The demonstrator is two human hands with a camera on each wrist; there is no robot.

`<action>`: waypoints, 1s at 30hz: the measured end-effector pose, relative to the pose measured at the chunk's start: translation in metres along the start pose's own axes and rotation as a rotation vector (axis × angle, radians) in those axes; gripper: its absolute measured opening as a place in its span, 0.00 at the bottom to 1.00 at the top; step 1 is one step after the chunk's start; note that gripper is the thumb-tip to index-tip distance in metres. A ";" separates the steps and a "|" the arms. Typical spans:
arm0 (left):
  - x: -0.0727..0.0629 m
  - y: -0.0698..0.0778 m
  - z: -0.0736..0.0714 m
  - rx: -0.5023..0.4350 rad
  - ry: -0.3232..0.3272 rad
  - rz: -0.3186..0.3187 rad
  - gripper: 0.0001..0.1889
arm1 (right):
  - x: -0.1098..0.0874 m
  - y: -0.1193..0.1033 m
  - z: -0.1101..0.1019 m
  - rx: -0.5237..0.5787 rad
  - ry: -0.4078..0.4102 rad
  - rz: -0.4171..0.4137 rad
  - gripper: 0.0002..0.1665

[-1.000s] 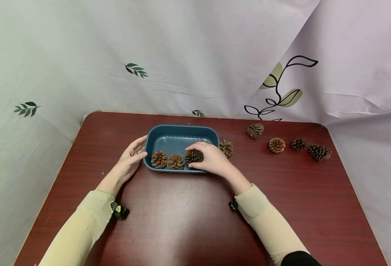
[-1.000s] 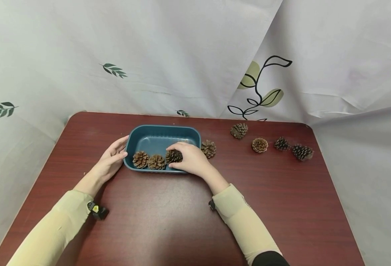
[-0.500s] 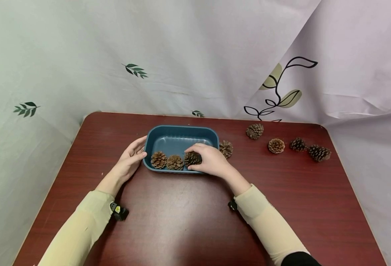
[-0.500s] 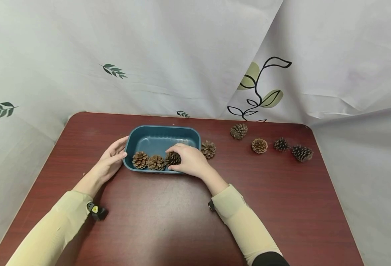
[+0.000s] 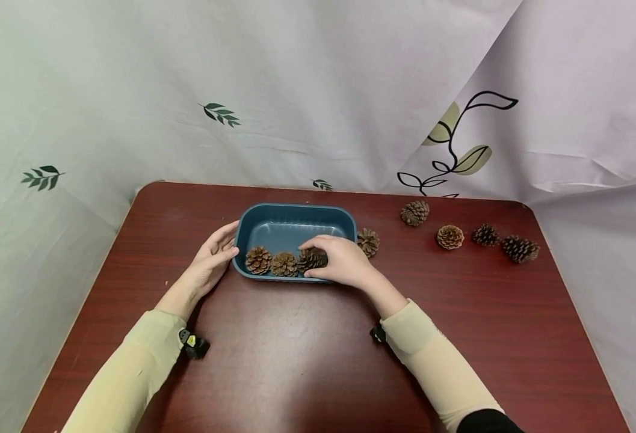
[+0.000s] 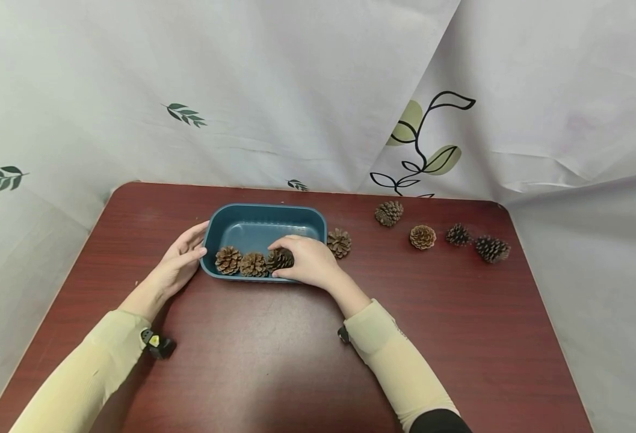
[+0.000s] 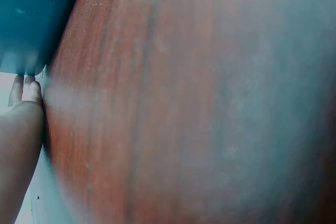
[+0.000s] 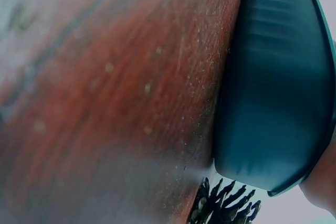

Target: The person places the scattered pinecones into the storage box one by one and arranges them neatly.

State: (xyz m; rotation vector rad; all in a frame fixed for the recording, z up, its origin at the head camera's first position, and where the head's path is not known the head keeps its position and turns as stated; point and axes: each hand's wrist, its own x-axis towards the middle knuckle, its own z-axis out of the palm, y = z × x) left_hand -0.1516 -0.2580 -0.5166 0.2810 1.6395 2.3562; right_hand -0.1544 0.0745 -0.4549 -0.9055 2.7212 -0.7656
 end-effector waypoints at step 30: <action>0.000 0.001 0.001 0.034 0.009 -0.028 0.32 | -0.001 0.003 -0.003 0.112 0.015 -0.020 0.28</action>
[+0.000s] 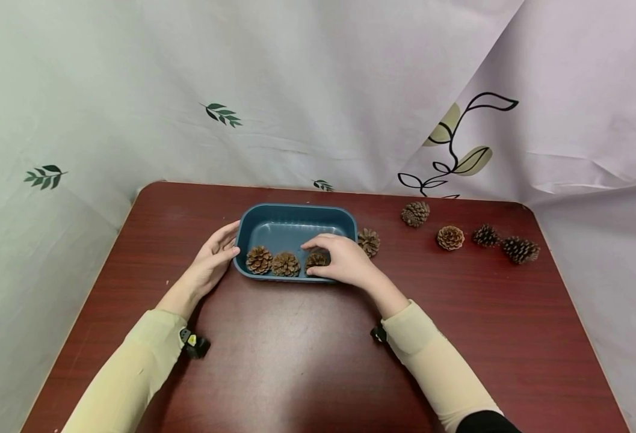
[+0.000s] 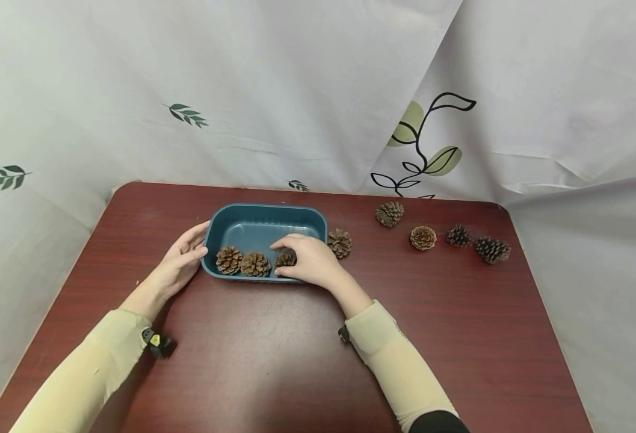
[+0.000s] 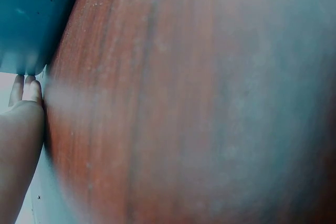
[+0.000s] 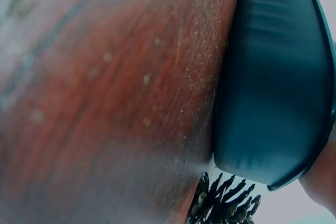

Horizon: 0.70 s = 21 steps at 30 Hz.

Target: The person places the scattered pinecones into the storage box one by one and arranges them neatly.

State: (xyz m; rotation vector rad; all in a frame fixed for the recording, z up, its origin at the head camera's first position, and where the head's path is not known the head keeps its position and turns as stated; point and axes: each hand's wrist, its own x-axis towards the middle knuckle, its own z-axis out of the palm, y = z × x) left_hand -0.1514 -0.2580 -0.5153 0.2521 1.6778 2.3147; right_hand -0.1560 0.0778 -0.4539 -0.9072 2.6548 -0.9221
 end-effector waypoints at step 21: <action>-0.001 0.001 0.002 0.009 0.006 -0.005 0.32 | -0.005 0.005 -0.005 0.188 0.017 -0.038 0.28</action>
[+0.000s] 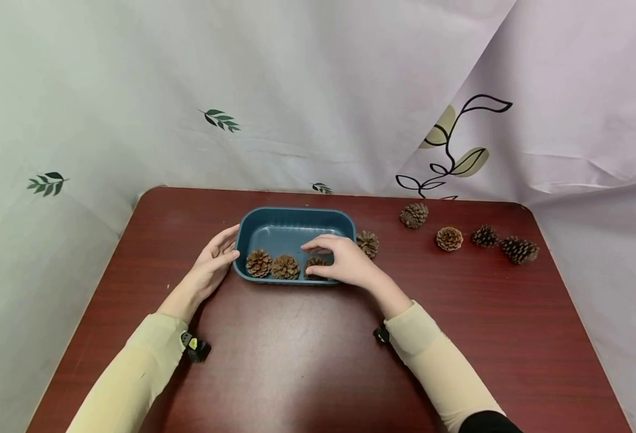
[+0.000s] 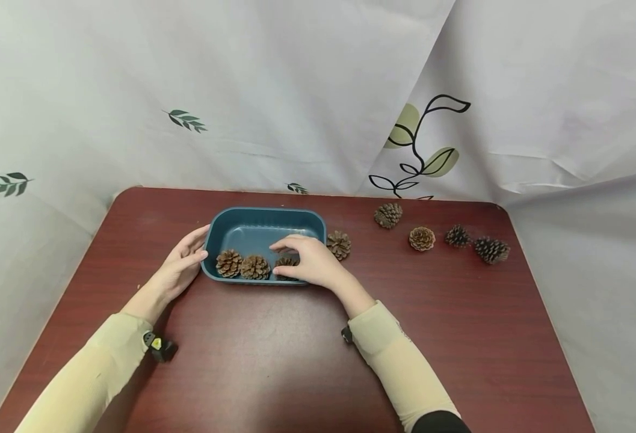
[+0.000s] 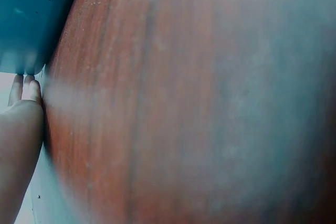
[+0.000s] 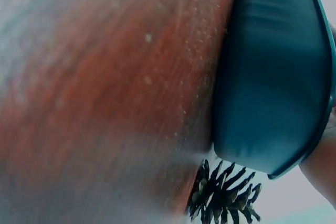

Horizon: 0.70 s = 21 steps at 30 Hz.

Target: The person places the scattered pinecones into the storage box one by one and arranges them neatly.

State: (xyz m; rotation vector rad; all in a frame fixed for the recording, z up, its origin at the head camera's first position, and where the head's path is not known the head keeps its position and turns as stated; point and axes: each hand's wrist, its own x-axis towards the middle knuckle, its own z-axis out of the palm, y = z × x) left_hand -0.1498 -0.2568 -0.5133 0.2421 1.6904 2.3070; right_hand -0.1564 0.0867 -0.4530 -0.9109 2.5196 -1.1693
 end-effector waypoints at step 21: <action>-0.001 -0.003 -0.002 -0.039 -0.022 0.045 0.30 | -0.031 0.026 -0.042 0.175 0.371 -0.032 0.23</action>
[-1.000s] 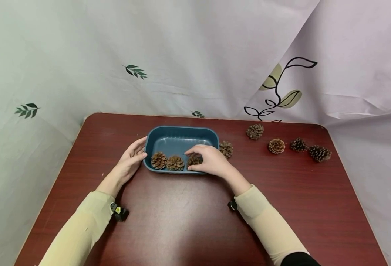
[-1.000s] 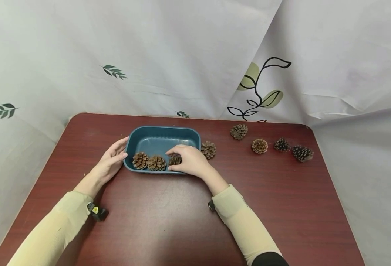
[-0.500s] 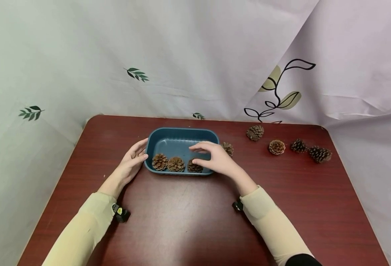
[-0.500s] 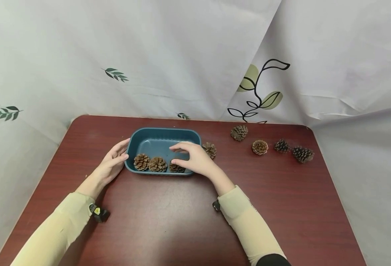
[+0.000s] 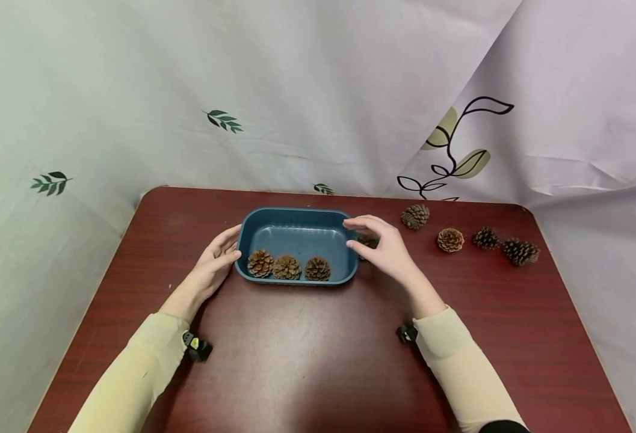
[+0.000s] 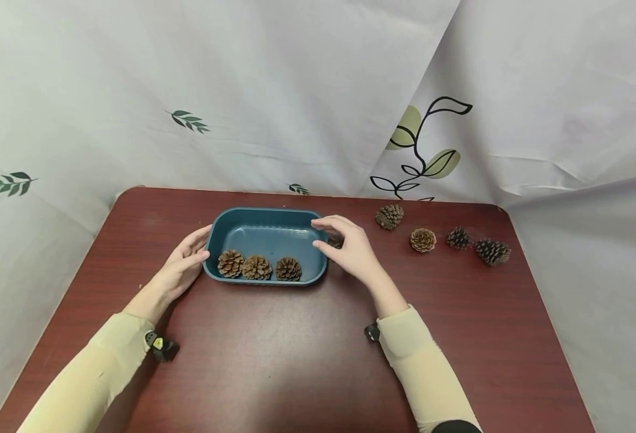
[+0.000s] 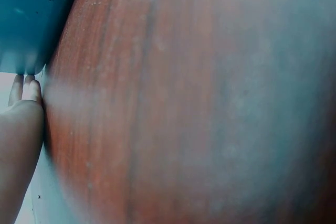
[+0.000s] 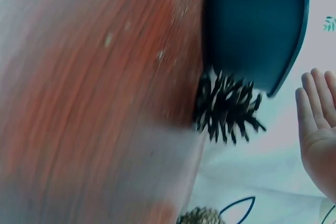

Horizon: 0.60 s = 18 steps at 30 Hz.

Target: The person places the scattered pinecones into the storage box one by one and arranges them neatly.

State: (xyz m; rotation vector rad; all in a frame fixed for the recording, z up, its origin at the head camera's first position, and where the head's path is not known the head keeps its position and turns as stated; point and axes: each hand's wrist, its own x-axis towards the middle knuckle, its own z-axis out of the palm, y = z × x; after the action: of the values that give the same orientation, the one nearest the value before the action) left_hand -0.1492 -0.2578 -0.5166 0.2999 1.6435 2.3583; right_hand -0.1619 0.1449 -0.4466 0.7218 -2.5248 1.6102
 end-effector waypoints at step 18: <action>0.001 0.002 0.001 0.025 0.016 -0.031 0.31 | -0.017 0.025 -0.027 -0.173 0.043 0.068 0.28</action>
State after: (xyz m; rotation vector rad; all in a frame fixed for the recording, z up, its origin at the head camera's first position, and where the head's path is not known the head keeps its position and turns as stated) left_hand -0.1497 -0.2572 -0.5140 0.2587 1.6739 2.3245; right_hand -0.1625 0.1830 -0.4605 0.5825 -2.6421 1.3869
